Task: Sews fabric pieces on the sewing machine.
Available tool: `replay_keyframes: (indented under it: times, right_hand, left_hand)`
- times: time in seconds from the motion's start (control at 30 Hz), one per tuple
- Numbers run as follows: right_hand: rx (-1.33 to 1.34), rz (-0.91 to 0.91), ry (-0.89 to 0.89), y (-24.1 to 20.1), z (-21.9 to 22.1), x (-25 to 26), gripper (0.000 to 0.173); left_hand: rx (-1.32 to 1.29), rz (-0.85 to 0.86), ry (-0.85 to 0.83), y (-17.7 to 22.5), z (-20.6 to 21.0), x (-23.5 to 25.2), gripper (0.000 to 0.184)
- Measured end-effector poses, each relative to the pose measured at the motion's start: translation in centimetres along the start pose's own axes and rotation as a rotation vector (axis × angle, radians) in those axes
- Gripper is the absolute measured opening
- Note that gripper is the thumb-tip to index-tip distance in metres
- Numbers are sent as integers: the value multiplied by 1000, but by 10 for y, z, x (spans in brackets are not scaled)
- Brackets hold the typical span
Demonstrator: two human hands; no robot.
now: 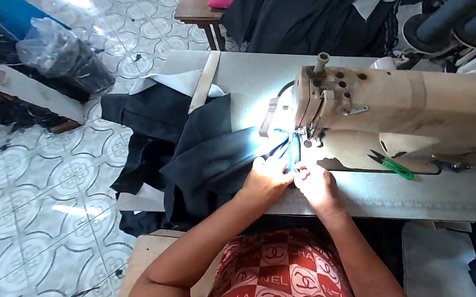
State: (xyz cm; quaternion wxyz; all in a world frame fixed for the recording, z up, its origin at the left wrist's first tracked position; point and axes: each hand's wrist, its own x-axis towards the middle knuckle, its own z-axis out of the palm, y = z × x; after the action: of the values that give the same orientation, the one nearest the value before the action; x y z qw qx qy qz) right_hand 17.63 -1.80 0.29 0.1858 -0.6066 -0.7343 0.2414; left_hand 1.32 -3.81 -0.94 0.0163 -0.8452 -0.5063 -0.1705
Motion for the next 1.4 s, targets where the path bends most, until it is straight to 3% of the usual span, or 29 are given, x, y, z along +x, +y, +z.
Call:
replay_keyframes:
  times: [0.3, 0.5, 0.7, 0.83, 1.0, 1.23, 1.4]
  right_hand:
    - [1, -36, -97, 1, -10, 6, 19]
    - [120, -36, 37, 4, -7, 5, 17]
    - [-15, -60, -115, -3, -4, 6, 22]
    - [-141, -250, -14, 6, 6, 0, 22]
    - [-316, -355, 83, 9, 15, -9, 22]
    - [-370, -388, 237, 12, 28, -16, 26]
    - [-267, -328, 270, 9, 30, 4, 21]
  left_hand:
    - [-34, 32, -14, -10, 5, -4, 26]
    - [47, 7, 127, -4, 10, 7, 20]
    - [-27, -56, -225, 3, -13, 5, 28]
    - [-58, -48, -291, -1, -17, 2, 33]
    - [-70, -46, -283, 0, -17, 1, 33]
    - [-48, -41, -200, 0, -14, -2, 30]
    - [-60, -73, -164, -9, -7, 7, 31]
